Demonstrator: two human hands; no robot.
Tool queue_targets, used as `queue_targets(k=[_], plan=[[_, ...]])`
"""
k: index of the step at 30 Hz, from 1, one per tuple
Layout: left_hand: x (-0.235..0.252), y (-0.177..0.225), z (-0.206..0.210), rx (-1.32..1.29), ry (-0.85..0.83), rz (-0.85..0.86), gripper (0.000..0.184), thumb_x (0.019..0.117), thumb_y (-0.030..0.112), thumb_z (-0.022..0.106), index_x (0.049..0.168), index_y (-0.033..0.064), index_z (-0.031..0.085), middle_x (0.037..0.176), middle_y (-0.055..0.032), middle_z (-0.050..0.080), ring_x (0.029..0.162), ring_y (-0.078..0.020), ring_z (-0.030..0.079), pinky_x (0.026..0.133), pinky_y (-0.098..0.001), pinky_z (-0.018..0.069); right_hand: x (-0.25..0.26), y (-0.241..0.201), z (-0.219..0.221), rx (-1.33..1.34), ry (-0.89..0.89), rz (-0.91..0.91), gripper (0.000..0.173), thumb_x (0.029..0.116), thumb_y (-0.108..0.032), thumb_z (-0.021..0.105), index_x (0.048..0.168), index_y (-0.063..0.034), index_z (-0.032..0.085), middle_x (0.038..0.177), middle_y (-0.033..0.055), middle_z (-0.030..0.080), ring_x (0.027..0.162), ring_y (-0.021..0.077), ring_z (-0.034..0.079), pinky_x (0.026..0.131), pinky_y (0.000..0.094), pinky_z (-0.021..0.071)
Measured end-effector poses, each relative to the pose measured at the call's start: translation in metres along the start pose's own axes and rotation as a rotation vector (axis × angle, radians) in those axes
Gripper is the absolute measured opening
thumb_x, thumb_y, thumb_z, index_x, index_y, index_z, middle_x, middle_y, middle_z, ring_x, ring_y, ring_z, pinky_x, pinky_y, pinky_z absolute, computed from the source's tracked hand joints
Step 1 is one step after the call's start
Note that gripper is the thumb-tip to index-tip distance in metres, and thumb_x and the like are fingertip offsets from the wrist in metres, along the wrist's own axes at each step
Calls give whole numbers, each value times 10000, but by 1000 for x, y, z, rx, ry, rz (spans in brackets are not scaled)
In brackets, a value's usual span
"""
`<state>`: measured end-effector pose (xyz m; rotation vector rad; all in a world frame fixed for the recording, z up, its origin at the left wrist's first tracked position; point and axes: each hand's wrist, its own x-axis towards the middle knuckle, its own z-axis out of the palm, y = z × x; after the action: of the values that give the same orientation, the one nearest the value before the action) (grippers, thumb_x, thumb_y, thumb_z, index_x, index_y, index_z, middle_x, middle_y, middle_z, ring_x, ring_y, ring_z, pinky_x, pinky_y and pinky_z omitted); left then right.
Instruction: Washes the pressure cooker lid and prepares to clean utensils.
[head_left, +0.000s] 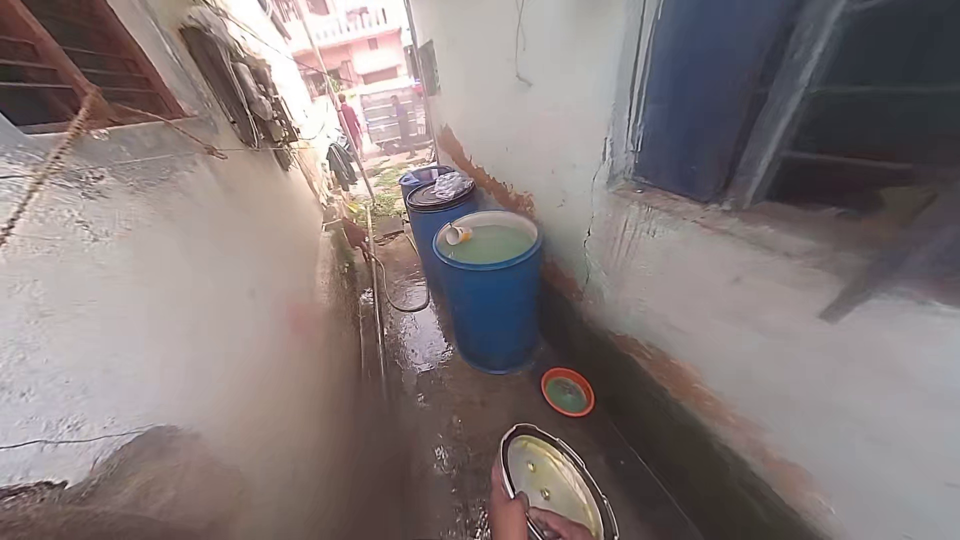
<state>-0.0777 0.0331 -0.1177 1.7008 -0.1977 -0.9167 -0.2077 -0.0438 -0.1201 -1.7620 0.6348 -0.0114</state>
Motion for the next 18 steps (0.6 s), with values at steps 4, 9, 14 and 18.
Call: queue_targets(k=[4, 9, 14, 18], plan=[[9, 3, 5, -69, -19, 87, 816, 899, -88, 569, 1623, 51, 218, 1623, -210, 349, 1443, -326, 435, 1163, -495, 407, -3, 4, -11, -158, -45, -93, 553, 989, -286, 660, 1493, -92, 543, 1383, 148, 654, 1268, 260, 639, 1128, 492, 472], [18, 8, -11, -46, 32, 132, 798, 891, -96, 540, 1616, 54, 245, 1612, -196, 378, 1428, -308, 460, 1143, -488, 431, -2, 8, -23, -345, -118, -191, 479, 1012, -212, 575, 1486, -141, 558, 1342, 132, 681, 1229, 284, 661, 1101, 521, 483], [22, 9, -5, -26, 10, 168, 752, 917, -67, 526, 1611, 53, 263, 1614, -189, 379, 1440, -295, 447, 1167, -483, 405, 4, -4, -23, -186, -124, -192, 725, 934, -87, 604, 1604, -113, 330, 1292, 92, 713, 1149, 247, 706, 1032, 514, 537], [16, 10, 4, -4, -15, 209, 734, 932, -9, 525, 1608, 18, 241, 1604, -222, 375, 1433, -306, 449, 1177, -471, 388, 21, -20, -12, 9, -38, -169, 889, 857, -71, 617, 1643, -95, 201, 1369, 113, 668, 1164, 256, 695, 974, 514, 561]])
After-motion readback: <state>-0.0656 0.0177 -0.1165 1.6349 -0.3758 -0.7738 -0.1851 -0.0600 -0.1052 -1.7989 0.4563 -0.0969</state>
